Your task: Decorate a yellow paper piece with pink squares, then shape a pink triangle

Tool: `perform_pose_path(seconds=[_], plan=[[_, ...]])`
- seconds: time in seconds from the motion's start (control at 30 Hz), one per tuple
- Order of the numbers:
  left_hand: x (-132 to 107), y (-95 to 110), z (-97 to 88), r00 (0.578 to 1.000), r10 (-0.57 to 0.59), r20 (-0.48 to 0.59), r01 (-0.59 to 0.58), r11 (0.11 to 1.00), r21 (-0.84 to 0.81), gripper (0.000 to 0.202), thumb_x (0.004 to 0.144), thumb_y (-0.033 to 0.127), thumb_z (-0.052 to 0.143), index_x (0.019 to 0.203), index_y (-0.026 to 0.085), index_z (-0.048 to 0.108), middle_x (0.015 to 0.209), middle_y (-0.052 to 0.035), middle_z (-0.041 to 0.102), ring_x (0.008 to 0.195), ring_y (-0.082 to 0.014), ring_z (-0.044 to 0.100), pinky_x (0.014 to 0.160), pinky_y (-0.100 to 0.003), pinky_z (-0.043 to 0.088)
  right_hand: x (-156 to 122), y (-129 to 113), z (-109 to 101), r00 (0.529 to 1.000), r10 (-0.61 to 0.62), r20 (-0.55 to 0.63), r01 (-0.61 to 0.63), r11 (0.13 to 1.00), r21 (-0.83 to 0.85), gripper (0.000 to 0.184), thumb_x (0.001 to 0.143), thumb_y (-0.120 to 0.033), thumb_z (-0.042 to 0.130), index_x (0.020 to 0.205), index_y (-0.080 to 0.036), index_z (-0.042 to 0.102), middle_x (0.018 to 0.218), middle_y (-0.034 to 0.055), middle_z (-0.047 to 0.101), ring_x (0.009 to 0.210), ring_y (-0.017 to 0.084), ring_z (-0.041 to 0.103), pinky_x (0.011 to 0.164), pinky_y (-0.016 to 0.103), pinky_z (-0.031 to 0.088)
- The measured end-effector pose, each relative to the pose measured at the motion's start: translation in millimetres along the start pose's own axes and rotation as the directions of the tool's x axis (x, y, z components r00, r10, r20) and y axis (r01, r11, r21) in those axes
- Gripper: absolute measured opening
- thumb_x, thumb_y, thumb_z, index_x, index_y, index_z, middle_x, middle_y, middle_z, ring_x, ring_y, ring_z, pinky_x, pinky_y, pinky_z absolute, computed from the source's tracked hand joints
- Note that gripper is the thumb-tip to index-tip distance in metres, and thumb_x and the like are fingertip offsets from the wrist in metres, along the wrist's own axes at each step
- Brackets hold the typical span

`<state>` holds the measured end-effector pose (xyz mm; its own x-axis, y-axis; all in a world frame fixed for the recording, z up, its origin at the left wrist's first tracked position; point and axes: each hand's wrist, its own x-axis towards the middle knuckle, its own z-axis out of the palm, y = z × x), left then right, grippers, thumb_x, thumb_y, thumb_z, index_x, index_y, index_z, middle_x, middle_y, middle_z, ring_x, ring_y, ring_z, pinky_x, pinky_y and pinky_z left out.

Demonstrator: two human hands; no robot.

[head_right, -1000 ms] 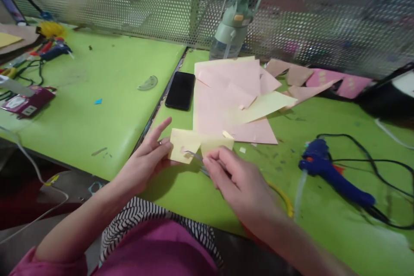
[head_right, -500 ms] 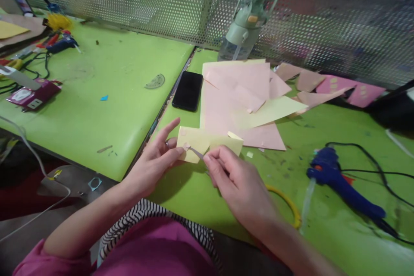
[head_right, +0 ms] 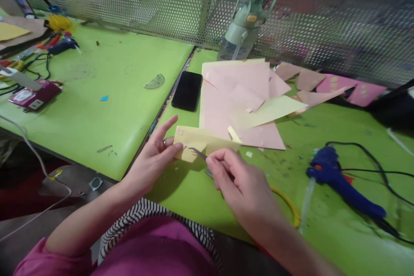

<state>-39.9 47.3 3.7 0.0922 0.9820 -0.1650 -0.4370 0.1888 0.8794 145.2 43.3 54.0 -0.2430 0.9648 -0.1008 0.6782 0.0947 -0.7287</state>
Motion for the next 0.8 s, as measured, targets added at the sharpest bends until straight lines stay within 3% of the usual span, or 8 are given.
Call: perform_pose_path(seconds=[0.13, 0.23, 0.33, 0.43, 0.6, 0.8], plan=[[0, 0, 0.6, 1.0, -0.008, 0.007, 0.008, 1.0, -0.021, 0.07, 0.091, 0.02, 0.062, 0.152, 0.025, 0.029, 0.074, 0.0035, 0.058, 0.063, -0.0087, 0.05, 0.059, -0.02, 0.04, -2, -2, -5, 0.996, -0.038, -0.083, 0.041, 0.998, 0.04, 0.027, 0.094, -0.05, 0.047, 0.087, -0.026, 0.056, 0.056, -0.0044, 0.052, 0.046, 0.013, 0.047, 0.043, 0.025, 0.035], [-1, 1, 2.1, 1.0, -0.006, 0.026, 0.007, 0.999, -0.047, 0.071, 0.09, 0.021, 0.063, 0.152, 0.025, 0.029, 0.073, 0.0036, 0.059, 0.064, -0.0087, 0.051, 0.06, -0.02, 0.041, 5, -7, -1, 0.997, -0.051, -0.056, 0.056, 0.994, 0.089, 0.026, 0.091, -0.051, 0.052, 0.093, -0.026, 0.058, 0.063, -0.0029, 0.061, 0.049, 0.014, 0.055, 0.041, 0.023, 0.04], [-2, 1, 4.4, 0.999, -0.007, 0.042, 0.01, 0.998, -0.063, 0.072, 0.09, 0.022, 0.065, 0.152, 0.026, 0.029, 0.078, 0.0025, 0.061, 0.068, -0.0089, 0.053, 0.065, -0.02, 0.044, 19, -11, 9, 0.996, -0.086, -0.024, 0.088, 0.99, 0.112, 0.026, 0.088, -0.048, 0.059, 0.095, -0.023, 0.063, 0.087, 0.0034, 0.073, 0.072, 0.018, 0.071, 0.059, 0.026, 0.057], [-2, 1, 6.4, 0.998, 0.003, 0.062, 0.002, 0.997, -0.079, 0.073, 0.09, 0.023, 0.064, 0.153, 0.027, 0.028, 0.078, 0.0026, 0.06, 0.072, -0.0097, 0.054, 0.069, -0.021, 0.046, 29, -11, 16, 0.994, -0.101, -0.04, 0.104, 0.989, 0.102, 0.026, 0.088, -0.044, 0.06, 0.099, -0.021, 0.066, 0.102, 0.0064, 0.075, 0.087, 0.022, 0.073, 0.078, 0.034, 0.061], [-3, 0, 7.6, 0.995, 0.006, 0.1, 0.006, 0.992, -0.125, 0.072, 0.091, 0.023, 0.064, 0.154, 0.027, 0.029, 0.08, 0.0015, 0.059, 0.073, -0.0094, 0.052, 0.07, -0.02, 0.045, 34, -6, 19, 0.994, -0.104, -0.031, 0.107, 0.989, 0.098, 0.021, 0.087, -0.039, 0.059, 0.093, -0.02, 0.067, 0.09, 0.0049, 0.075, 0.077, 0.02, 0.073, 0.073, 0.033, 0.061], [-6, 0, 6.1, 0.996, -0.022, 0.085, 0.034, 0.989, -0.141, 0.066, 0.093, 0.023, 0.06, 0.152, 0.028, 0.033, 0.069, 0.0061, 0.043, 0.063, -0.0081, 0.04, 0.068, -0.019, 0.044, 32, -6, 20, 0.988, -0.14, -0.072, 0.141, 0.99, 0.009, 0.016, 0.088, -0.036, 0.059, 0.087, -0.021, 0.065, 0.082, 0.0022, 0.073, 0.067, 0.016, 0.069, 0.062, 0.028, 0.057]])
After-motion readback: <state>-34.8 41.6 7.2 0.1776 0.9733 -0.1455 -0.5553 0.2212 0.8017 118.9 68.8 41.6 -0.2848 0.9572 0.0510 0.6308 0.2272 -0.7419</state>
